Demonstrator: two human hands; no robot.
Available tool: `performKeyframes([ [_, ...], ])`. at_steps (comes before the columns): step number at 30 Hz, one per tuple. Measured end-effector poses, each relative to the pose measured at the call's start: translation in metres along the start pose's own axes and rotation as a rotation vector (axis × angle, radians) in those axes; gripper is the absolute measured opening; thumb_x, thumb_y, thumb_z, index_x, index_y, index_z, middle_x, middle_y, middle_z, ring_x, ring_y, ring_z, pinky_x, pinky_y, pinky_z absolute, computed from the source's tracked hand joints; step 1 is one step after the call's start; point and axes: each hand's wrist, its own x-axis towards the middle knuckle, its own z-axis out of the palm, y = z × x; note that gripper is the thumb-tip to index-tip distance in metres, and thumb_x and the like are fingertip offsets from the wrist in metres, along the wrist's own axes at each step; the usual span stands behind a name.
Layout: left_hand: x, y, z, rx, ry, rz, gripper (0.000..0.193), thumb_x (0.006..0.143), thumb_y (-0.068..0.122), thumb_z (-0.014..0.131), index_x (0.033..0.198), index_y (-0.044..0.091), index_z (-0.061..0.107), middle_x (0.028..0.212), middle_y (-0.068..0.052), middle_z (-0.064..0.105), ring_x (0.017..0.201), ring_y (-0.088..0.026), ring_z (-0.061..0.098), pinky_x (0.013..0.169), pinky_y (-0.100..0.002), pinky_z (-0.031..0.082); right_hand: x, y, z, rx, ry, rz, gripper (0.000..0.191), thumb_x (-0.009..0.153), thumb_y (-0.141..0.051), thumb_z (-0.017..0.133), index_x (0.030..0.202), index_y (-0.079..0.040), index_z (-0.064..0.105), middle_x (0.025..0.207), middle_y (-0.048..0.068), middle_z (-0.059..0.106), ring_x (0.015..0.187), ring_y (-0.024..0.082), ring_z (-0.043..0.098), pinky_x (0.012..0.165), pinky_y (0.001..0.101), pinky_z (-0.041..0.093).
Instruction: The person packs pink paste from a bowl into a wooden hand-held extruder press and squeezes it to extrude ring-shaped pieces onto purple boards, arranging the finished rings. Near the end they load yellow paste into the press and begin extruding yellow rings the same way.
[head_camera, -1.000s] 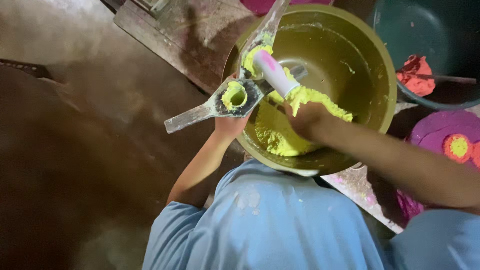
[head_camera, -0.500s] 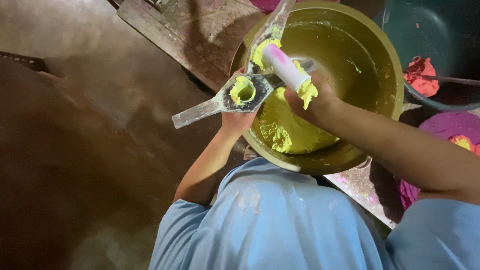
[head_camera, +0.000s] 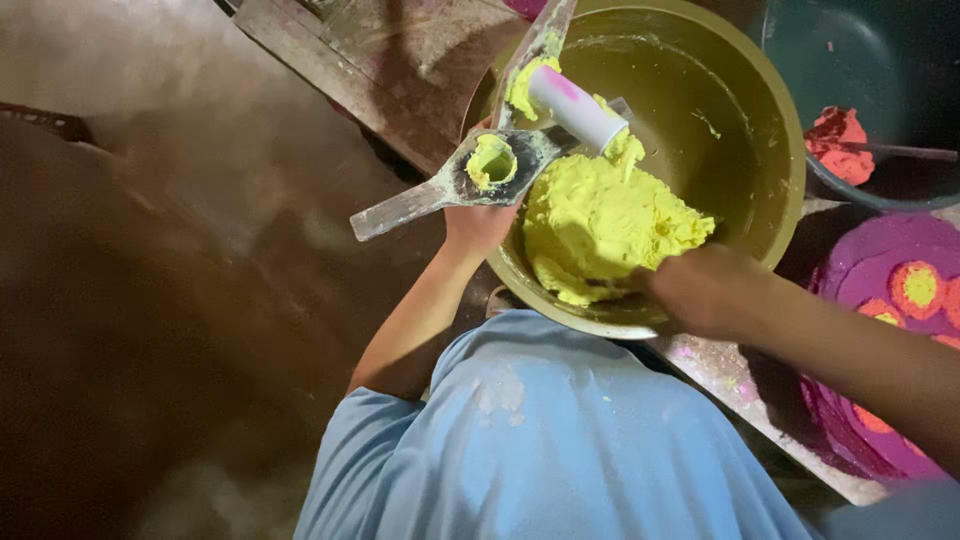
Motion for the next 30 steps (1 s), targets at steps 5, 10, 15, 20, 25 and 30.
performKeyframes([
  [5,0.002,0.008,-0.003,0.122,-0.028,-0.023,0.054,0.089,0.006,0.08,0.138,0.0,0.056,0.126,-0.01,0.067,0.114,-0.019,0.066,0.102,-0.032,0.053,-0.05,0.034,0.027,0.325,0.06,0.085,0.041,0.091,-0.028,0.058,0.132,-0.03,0.067,0.093,0.013,0.076,0.087,0.033,0.074,0.08,0.0459,0.058],
  [10,0.016,0.023,0.008,0.38,-0.086,0.193,0.061,0.087,0.014,0.085,0.138,0.0,0.054,0.136,-0.018,0.061,0.123,-0.033,0.063,0.106,-0.039,0.051,-0.091,0.075,0.038,0.716,0.28,0.032,0.04,0.091,-0.032,0.065,0.127,-0.018,0.072,0.095,0.013,0.079,0.079,0.029,0.078,0.071,0.0396,0.06],
  [15,0.028,0.055,0.025,0.915,-0.289,0.477,0.064,0.073,0.029,0.085,0.128,0.015,0.057,0.14,-0.014,0.061,0.121,-0.037,0.066,0.1,-0.043,0.056,-0.109,0.098,0.018,0.981,0.323,0.081,0.039,0.102,-0.022,0.066,0.139,-0.013,0.073,0.095,0.018,0.07,0.078,0.034,0.059,0.066,0.0443,0.055],
  [20,0.028,0.075,0.039,0.609,-0.452,0.204,0.077,0.078,0.034,0.083,0.145,0.013,0.054,0.135,-0.009,0.064,0.112,-0.031,0.069,0.096,-0.044,0.058,-0.105,0.074,-0.041,0.34,0.478,0.178,0.038,0.097,-0.038,0.056,0.129,-0.027,0.074,0.101,0.004,0.079,0.087,0.024,0.075,0.075,0.0364,0.058],
  [25,0.016,0.055,0.051,0.614,-0.504,0.357,0.078,0.075,0.031,0.082,0.143,0.009,0.052,0.137,-0.013,0.062,0.118,-0.035,0.068,0.094,-0.045,0.055,-0.067,-0.013,-0.059,-0.413,0.552,0.136,0.032,0.087,-0.02,0.056,0.118,-0.011,0.063,0.086,0.006,0.068,0.071,0.024,0.072,0.053,0.0373,0.058],
  [30,0.016,0.031,0.041,0.611,-0.603,-0.273,0.05,0.092,0.012,0.057,0.141,0.018,0.06,0.149,-0.014,0.056,0.107,-0.026,0.071,0.082,-0.035,0.062,-0.098,-0.006,-0.048,-0.246,0.852,0.017,0.039,0.079,-0.011,0.061,0.117,-0.01,0.068,0.079,0.006,0.067,0.069,0.023,0.07,0.056,0.0368,0.056],
])
